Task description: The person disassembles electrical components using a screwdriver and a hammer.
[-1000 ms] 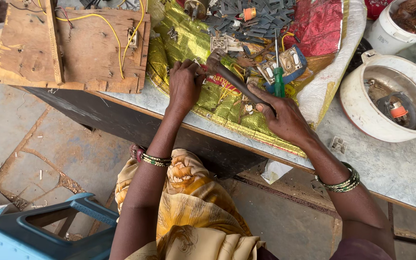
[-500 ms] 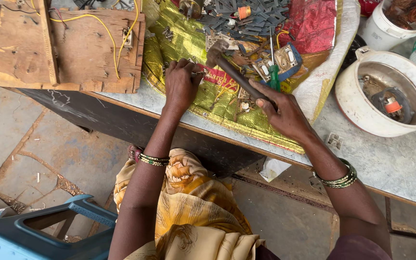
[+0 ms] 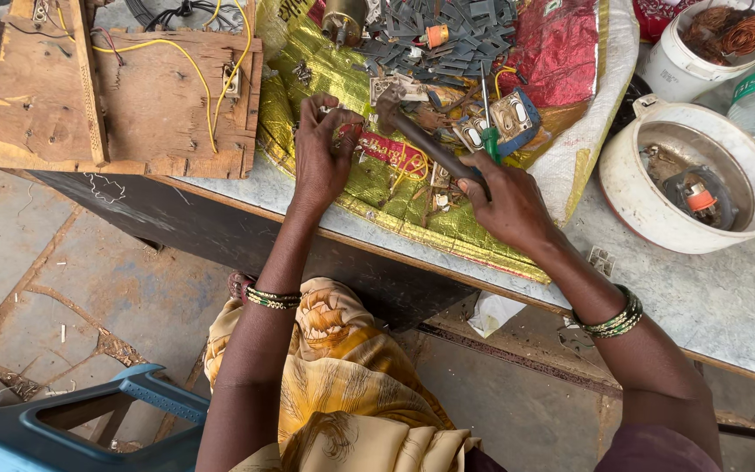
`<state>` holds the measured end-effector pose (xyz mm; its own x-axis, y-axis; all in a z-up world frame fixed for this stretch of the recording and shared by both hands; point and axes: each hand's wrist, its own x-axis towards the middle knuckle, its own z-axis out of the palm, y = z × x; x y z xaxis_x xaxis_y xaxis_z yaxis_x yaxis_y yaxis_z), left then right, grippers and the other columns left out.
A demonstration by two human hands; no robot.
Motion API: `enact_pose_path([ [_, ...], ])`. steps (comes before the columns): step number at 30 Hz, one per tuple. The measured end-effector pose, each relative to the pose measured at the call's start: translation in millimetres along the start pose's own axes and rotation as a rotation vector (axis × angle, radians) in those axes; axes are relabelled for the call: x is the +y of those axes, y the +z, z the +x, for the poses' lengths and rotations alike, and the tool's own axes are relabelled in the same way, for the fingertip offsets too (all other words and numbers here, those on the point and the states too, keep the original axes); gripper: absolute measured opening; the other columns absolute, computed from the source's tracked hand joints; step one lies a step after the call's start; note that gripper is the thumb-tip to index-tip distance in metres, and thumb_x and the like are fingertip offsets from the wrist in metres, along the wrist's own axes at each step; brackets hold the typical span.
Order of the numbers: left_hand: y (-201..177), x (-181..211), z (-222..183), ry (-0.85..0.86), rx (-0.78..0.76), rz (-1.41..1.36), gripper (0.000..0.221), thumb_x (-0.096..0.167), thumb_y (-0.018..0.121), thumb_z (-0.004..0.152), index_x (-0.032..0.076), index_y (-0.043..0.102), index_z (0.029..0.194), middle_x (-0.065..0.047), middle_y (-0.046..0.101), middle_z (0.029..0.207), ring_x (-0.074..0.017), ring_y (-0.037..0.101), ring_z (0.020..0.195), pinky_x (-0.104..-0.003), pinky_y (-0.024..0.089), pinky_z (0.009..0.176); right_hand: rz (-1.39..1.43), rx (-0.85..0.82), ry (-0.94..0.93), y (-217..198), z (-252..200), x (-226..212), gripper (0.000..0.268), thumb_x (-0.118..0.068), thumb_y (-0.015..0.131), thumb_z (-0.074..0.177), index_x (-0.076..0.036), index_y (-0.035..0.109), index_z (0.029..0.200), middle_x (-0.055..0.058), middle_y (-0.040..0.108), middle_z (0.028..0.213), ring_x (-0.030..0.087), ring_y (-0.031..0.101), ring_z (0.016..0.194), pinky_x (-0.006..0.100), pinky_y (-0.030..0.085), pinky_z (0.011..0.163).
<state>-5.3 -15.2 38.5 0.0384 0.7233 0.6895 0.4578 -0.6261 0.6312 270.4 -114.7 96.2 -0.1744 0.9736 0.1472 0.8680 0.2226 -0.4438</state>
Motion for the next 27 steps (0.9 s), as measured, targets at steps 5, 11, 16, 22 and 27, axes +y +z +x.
enact_pose_path([
  [5, 0, -6, -3, -0.157, -0.091, -0.073, 0.01, 0.01, 0.063, 0.104, 0.006, 0.068, 0.111, -0.008, 0.074, 0.1, -0.018, 0.074, 0.079, -0.035, 0.058, 0.067, -0.385, 0.17, -0.186, -3, -5, -17, 0.044, -0.016, 0.065, 0.092, -0.005, 0.06, 0.134, 0.019, 0.069, 0.082, 0.034, 0.068, 0.062, 0.05, 0.053, 0.057],
  [11, -8, -2, -5, -0.054, -0.08, -0.275, 0.009, 0.007, 0.063, 0.103, 0.005, 0.066, 0.112, -0.009, 0.074, 0.097, -0.0192, 0.073, 0.085, -0.035, 0.061, 0.065, -0.515, 0.124, -0.098, -20, 5, -29, 0.033, -0.025, 0.067, 0.095, -0.008, 0.068, 0.123, 0.016, 0.07, 0.084, 0.034, 0.069, 0.07, 0.053, 0.051, 0.062],
  [16, -9, 14, -5, 0.196, 0.022, -0.127, 0.008, 0.006, 0.064, 0.105, 0.007, 0.062, 0.113, -0.009, 0.068, 0.106, -0.0236, 0.069, 0.097, -0.041, 0.057, 0.08, -0.421, 0.125, -0.313, -30, 41, -37, 0.03, -0.031, 0.068, 0.097, -0.011, 0.074, 0.117, 0.01, 0.071, 0.084, 0.026, 0.067, 0.071, 0.047, 0.053, 0.062],
  [22, -14, 29, -6, 0.248, 0.002, 0.014, 0.013, 0.009, 0.063, 0.106, 0.007, 0.064, 0.118, -0.011, 0.064, 0.108, -0.0286, 0.065, 0.099, -0.044, 0.054, 0.08, -0.122, 0.21, -0.683, 4, 92, -57, 0.028, -0.017, 0.078, 0.092, -0.003, 0.073, 0.115, 0.013, 0.07, 0.096, 0.021, 0.068, 0.074, 0.033, 0.057, 0.06],
  [27, -14, 29, -5, 0.263, -0.018, 0.005, 0.013, 0.011, 0.063, 0.106, 0.007, 0.064, 0.118, -0.012, 0.064, 0.108, -0.029, 0.065, 0.1, -0.044, 0.054, 0.08, -0.083, 0.205, -0.715, 13, 99, -47, 0.014, -0.007, 0.076, 0.095, -0.006, 0.071, 0.108, 0.009, 0.072, 0.094, 0.02, 0.071, 0.077, 0.036, 0.058, 0.065],
])
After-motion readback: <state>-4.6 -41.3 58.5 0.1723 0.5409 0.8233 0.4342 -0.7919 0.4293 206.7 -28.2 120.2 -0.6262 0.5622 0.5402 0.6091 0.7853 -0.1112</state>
